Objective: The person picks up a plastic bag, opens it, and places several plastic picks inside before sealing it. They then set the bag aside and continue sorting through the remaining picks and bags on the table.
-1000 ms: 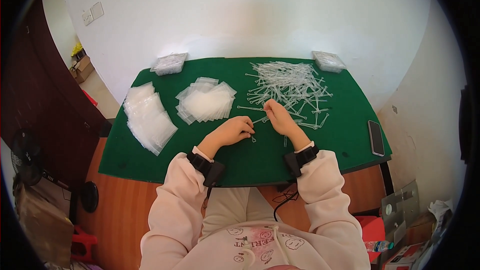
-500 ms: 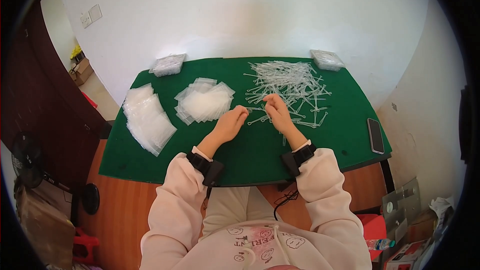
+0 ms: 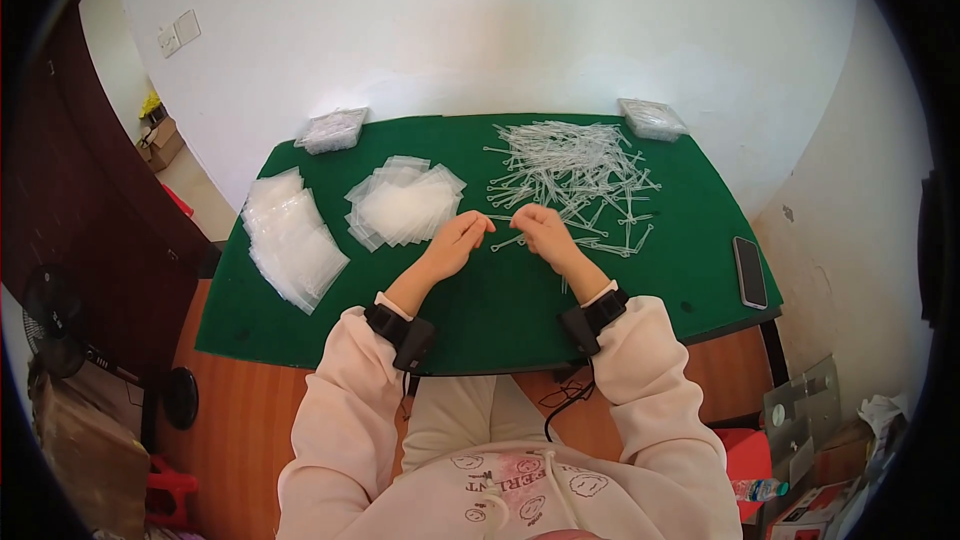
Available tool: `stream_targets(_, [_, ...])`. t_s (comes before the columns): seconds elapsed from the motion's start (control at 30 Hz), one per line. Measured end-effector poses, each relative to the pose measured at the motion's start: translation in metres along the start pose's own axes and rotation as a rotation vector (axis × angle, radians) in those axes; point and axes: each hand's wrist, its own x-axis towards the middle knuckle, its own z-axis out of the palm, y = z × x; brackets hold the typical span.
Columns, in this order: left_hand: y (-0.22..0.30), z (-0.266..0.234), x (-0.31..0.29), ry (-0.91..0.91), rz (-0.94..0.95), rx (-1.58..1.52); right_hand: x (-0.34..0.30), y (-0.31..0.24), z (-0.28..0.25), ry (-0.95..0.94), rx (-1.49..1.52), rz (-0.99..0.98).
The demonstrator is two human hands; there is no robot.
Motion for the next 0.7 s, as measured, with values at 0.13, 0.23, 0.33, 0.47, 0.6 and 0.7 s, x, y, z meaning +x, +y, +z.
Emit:
stream_targets(0.13, [-0.001, 0.005, 0.014, 0.131, 0.229, 0.537, 0.003, 0.0, -0.011, 0.431, -0.435, -0.238])
stream_targets(0.23, [-0.005, 0.018, 0.013, 0.088, 0.147, 0.755, 0.001, -0.004, -0.012, 0.546, -0.744, -0.142])
stream_targets(0.33, [-0.006, 0.027, 0.015, 0.045, 0.066, 0.862, -0.004, 0.003, -0.01, 0.43, -1.014, -0.124])
stream_targets(0.47, [-0.009, 0.032, 0.014, 0.025, -0.02, 0.869, -0.005, 0.007, -0.014, 0.419, -1.123, -0.018])
stream_targets(0.6, [-0.01, 0.03, 0.011, 0.088, 0.012, 0.843, -0.003, 0.011, -0.013, 0.466, -1.181, -0.053])
stream_targets(0.7, [-0.008, 0.027, 0.012, 0.13, 0.044, 0.787, -0.004, 0.011, -0.012, 0.422, -1.195, -0.083])
